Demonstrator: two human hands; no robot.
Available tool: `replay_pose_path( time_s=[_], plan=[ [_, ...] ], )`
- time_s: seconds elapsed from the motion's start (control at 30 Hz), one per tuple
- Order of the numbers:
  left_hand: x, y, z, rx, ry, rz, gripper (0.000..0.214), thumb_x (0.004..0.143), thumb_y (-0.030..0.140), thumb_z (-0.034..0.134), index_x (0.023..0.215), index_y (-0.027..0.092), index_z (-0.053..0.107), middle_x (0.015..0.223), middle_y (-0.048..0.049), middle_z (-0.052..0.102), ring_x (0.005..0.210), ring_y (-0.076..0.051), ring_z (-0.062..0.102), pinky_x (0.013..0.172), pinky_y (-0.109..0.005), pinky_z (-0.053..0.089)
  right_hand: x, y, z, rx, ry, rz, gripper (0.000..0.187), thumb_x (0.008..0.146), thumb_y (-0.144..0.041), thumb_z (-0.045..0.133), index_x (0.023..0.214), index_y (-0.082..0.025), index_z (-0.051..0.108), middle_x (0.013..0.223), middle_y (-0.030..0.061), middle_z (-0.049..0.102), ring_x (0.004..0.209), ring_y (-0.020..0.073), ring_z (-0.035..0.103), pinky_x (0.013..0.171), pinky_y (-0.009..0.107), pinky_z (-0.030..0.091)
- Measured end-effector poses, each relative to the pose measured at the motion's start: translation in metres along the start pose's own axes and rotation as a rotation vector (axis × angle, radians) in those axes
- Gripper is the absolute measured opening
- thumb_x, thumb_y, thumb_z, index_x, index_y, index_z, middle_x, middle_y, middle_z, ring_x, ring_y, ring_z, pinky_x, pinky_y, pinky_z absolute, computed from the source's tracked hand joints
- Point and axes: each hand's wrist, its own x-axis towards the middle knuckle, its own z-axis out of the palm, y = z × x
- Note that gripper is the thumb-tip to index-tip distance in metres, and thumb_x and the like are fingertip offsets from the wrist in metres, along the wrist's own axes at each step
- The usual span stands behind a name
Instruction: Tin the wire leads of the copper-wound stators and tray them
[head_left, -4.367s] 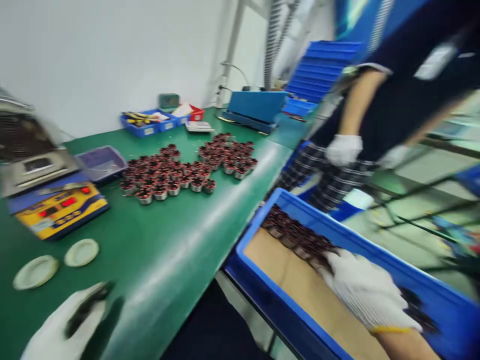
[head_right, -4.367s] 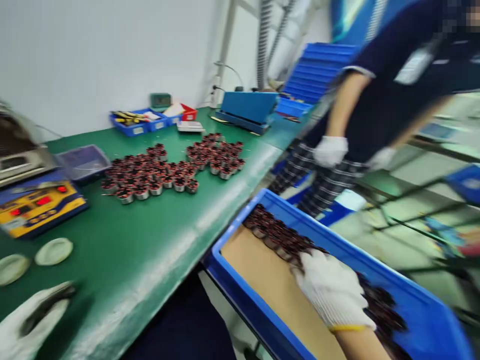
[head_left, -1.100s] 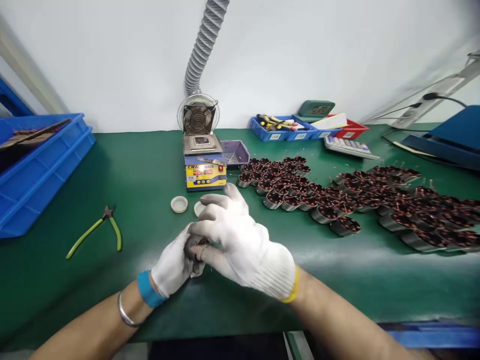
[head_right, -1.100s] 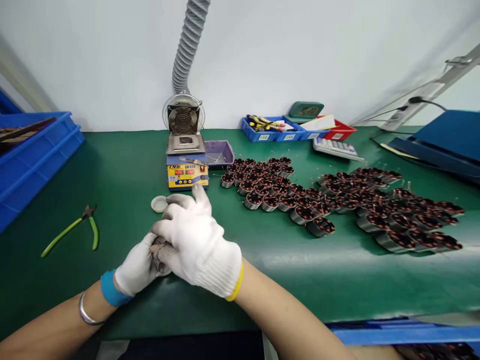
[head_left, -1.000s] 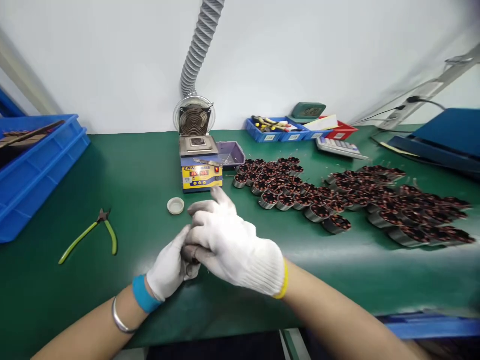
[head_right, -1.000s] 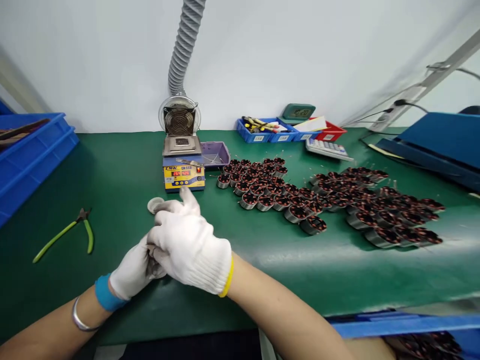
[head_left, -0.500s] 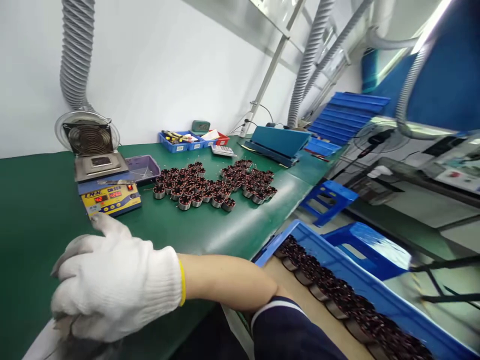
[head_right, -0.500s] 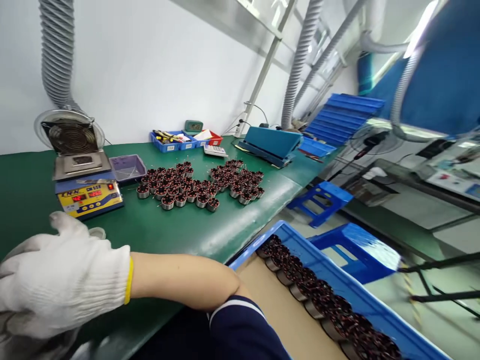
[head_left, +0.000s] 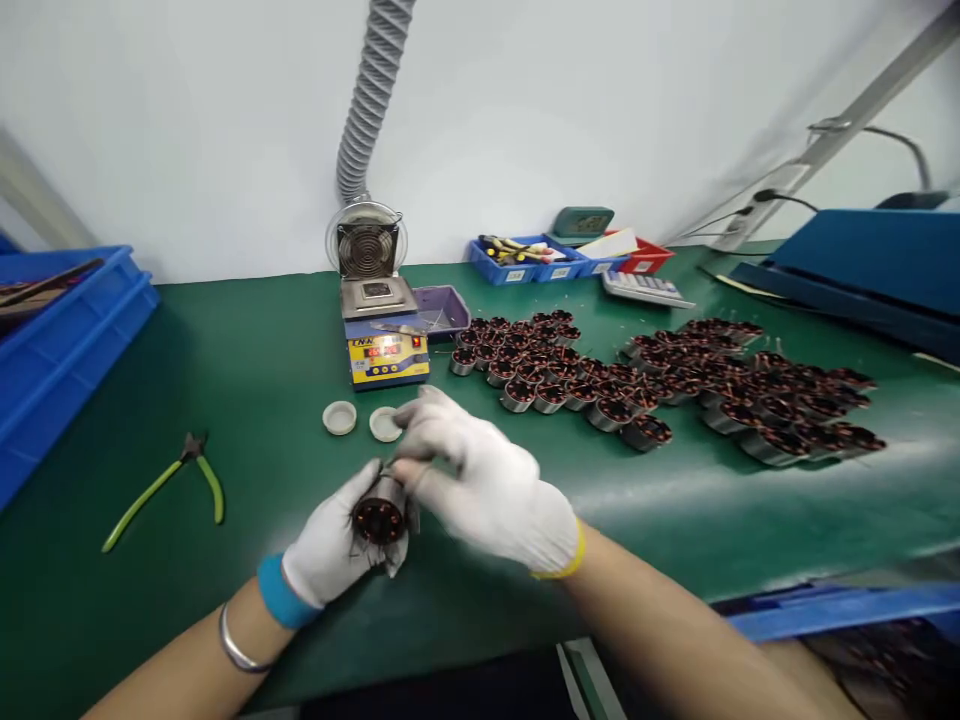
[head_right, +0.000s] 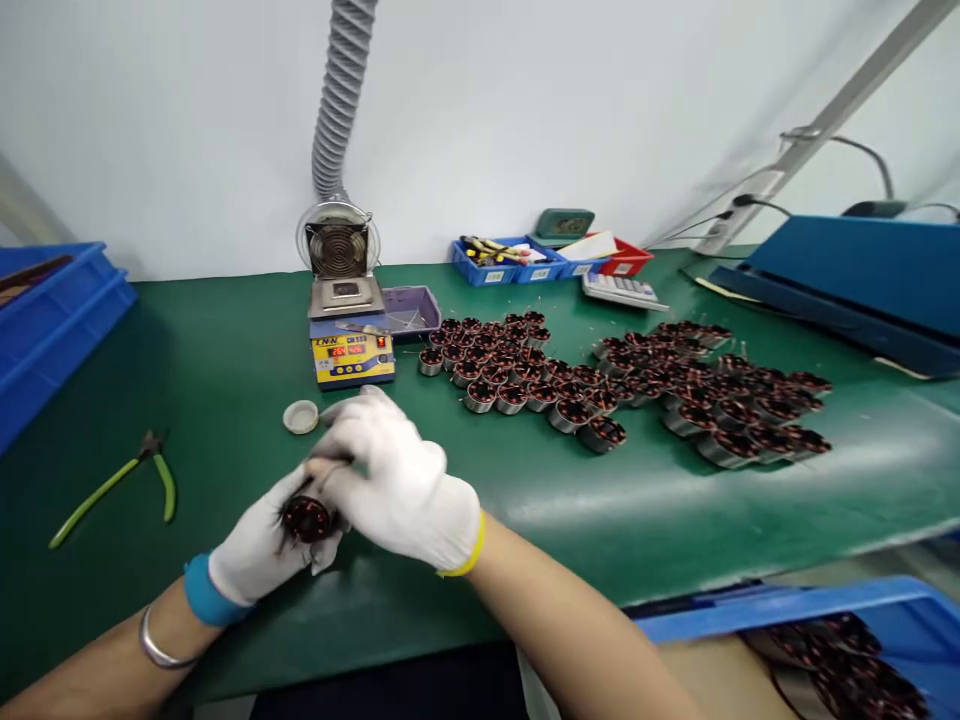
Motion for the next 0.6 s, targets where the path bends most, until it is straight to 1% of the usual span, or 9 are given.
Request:
replay_pose_path(
  time_s=[0.07,0.13,0.17,0.23,0.3,0.37,0.43,0.5,0.6],
  plan=[
    [0.000,0.005,0.000,-0.080,-0.003,-0.003,0.035,0.089,0.047,0.057,0.090,0.014,0.066,0.071,-0.0065,0.065,0.047,-0.014,0.056,0.042,-0.025,0.046,-0.015,0.007,0.002,0.050,0.162,0.104,0.016,0.088,-0.018,0.053,0.073,-0.021,0.058,0.079,0.0034,0.066,0.099,0.0211,0.065,0.091,0.040,0.052],
    [-0.002,0.011,0.001,-0.187,0.028,0.021,0.039,0.095,0.047,0.047,0.093,0.012,0.066,0.073,-0.0073,0.066,0.052,-0.014,0.058,0.048,-0.025,0.049,-0.032,0.010,0.011,-0.043,0.237,0.107,0.006,0.086,-0.020,0.057,0.082,-0.021,0.061,0.081,0.0038,0.067,0.101,0.0238,0.064,0.097,0.046,0.049],
    [-0.003,0.013,0.002,-0.232,0.056,0.052,0.039,0.097,0.044,0.043,0.093,0.012,0.065,0.075,-0.0072,0.066,0.056,-0.014,0.060,0.052,-0.025,0.051,-0.039,0.009,0.019,-0.123,0.229,0.075,0.006,0.084,-0.021,0.060,0.089,-0.021,0.062,0.083,0.0041,0.067,0.102,0.0252,0.064,0.102,0.051,0.044],
    [-0.004,0.016,0.006,-0.292,0.109,0.095,0.039,0.100,0.039,0.037,0.090,0.013,0.065,0.076,-0.0064,0.067,0.064,-0.015,0.064,0.062,-0.025,0.054,-0.050,0.005,0.037,-0.295,0.166,-0.016,0.019,0.081,-0.023,0.064,0.100,-0.021,0.063,0.090,0.0051,0.069,0.101,0.0270,0.064,0.108,0.059,0.034],
    [-0.004,0.016,0.011,-0.338,0.147,0.109,0.041,0.101,0.033,0.032,0.085,0.014,0.065,0.076,-0.0052,0.067,0.074,-0.015,0.066,0.074,-0.025,0.056,-0.054,-0.002,0.054,-0.441,0.110,-0.091,0.020,0.083,-0.023,0.064,0.103,-0.021,0.063,0.092,0.0049,0.071,0.101,0.0266,0.064,0.112,0.061,0.025],
    [-0.003,0.015,0.015,-0.364,0.169,0.102,0.043,0.102,0.028,0.029,0.081,0.015,0.064,0.074,-0.0044,0.067,0.081,-0.015,0.067,0.083,-0.025,0.055,-0.052,-0.008,0.064,-0.534,0.076,-0.108,0.013,0.086,-0.022,0.062,0.099,-0.021,0.065,0.091,0.0037,0.072,0.101,0.0244,0.064,0.116,0.058,0.018],
    [-0.001,0.014,0.017,-0.383,0.194,0.102,0.043,0.101,0.025,0.028,0.079,0.015,0.064,0.073,-0.0043,0.067,0.085,-0.016,0.068,0.088,-0.027,0.054,-0.047,-0.011,0.068,-0.577,0.051,-0.090,0.008,0.088,-0.020,0.060,0.093,-0.021,0.066,0.087,0.0026,0.071,0.098,0.0216,0.064,0.119,0.054,0.013],
    [-0.001,0.014,0.015,-0.404,0.215,0.117,0.040,0.100,0.024,0.031,0.079,0.015,0.064,0.075,-0.0055,0.068,0.088,-0.017,0.068,0.090,-0.030,0.054,-0.044,-0.009,0.067,-0.611,0.040,-0.081,0.008,0.088,-0.019,0.059,0.089,-0.020,0.067,0.083,0.0019,0.070,0.096,0.0199,0.063,0.120,0.052,0.011],
    [-0.007,0.019,0.004,-0.411,0.185,0.124,0.034,0.096,0.021,0.036,0.083,0.012,0.065,0.083,-0.0091,0.071,0.089,-0.021,0.068,0.087,-0.037,0.056,-0.043,-0.003,0.066,-0.655,0.091,-0.062,0.009,0.087,-0.018,0.058,0.088,-0.018,0.067,0.081,0.0025,0.069,0.095,0.0207,0.062,0.119,0.056,0.015]
  ],
)
